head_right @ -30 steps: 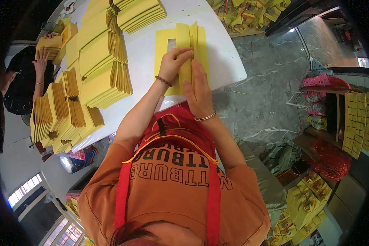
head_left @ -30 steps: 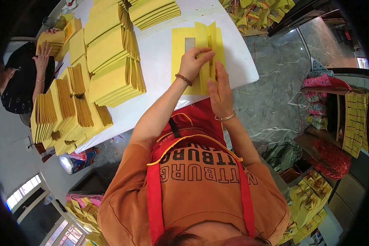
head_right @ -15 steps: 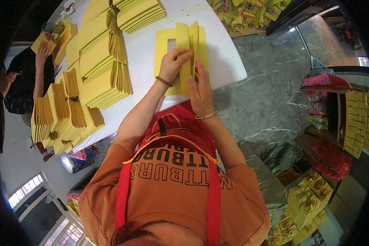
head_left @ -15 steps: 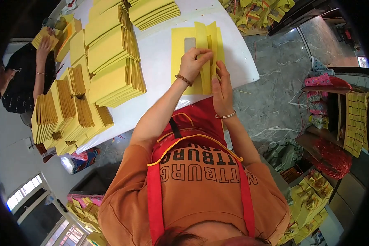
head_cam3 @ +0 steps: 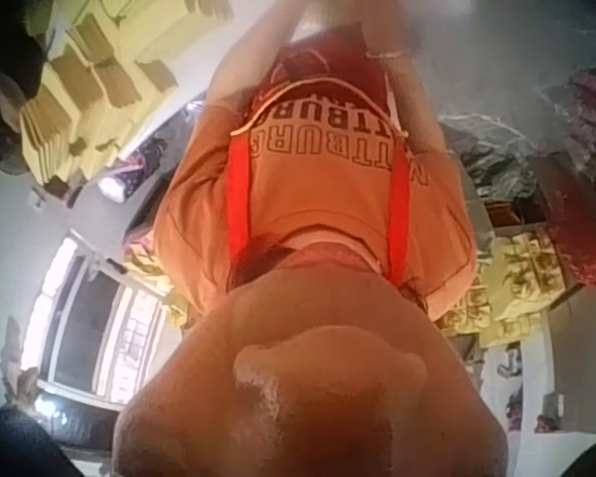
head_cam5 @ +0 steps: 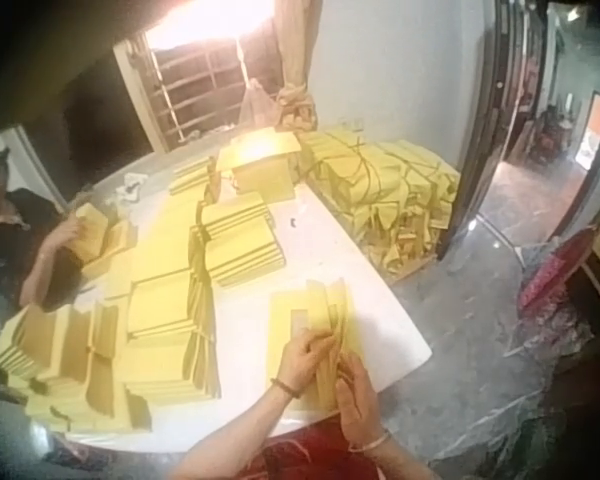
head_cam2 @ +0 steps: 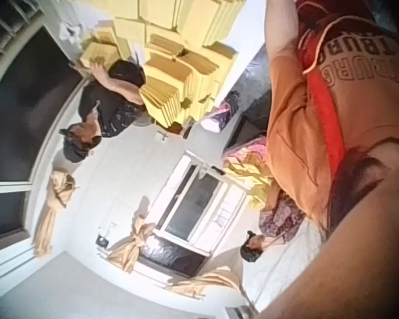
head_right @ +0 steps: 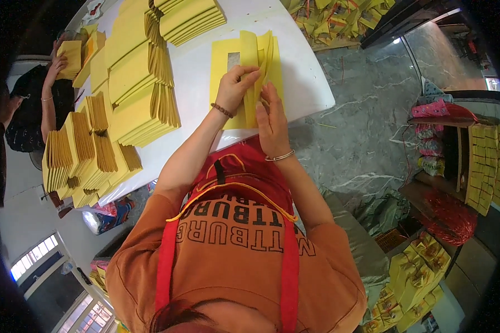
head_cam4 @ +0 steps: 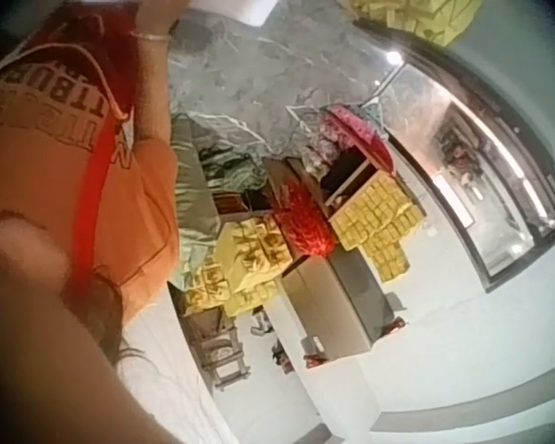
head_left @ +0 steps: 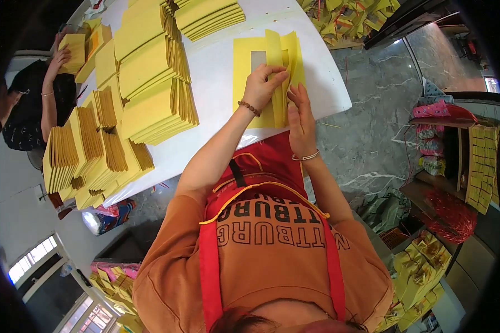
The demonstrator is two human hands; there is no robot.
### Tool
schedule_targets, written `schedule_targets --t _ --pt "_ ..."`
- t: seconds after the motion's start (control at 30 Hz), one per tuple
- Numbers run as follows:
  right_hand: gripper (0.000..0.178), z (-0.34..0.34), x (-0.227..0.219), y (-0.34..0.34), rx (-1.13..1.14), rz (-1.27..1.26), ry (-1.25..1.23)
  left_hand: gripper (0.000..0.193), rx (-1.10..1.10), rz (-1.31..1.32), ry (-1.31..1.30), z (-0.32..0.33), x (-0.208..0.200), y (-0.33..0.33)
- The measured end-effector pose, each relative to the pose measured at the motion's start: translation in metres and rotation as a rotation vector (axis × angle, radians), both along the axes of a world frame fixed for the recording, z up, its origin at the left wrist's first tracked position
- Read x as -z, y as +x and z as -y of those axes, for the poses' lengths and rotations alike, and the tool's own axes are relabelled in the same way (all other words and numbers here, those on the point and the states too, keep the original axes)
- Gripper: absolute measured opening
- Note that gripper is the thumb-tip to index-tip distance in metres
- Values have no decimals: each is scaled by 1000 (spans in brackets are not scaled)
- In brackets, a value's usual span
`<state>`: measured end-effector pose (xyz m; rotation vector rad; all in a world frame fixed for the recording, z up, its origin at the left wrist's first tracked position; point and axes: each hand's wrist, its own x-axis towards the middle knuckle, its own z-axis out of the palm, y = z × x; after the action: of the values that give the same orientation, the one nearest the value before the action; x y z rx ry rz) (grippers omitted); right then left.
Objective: Folding sheets of yellow joss paper into stacks.
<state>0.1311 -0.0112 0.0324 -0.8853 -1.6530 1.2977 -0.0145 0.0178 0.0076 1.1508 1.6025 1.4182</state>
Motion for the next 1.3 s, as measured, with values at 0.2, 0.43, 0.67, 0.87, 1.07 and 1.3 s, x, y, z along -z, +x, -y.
schedule_targets --t 0.2,0.43,0.67,0.87,1.07,1.3 --pt "47 -15 -7 6 118 216 393 21 -47 33 -7 1 8 0" --pt "45 -30 10 -13 27 -218 -407 26 -28 -6 -8 3 7 2" --pt "34 -60 1 -7 -200 -244 -675 40 22 409 113 3 3 1" --pt "34 -72 18 0 -245 -205 -617 40 -68 277 198 8 -1 -15" --pt "32 -60 -44 14 -161 -76 -242 99 -405 1 175 19 -44 -46" --pt "33 -65 -110 20 -420 603 501 72 95 84 246 24 -85 -63"
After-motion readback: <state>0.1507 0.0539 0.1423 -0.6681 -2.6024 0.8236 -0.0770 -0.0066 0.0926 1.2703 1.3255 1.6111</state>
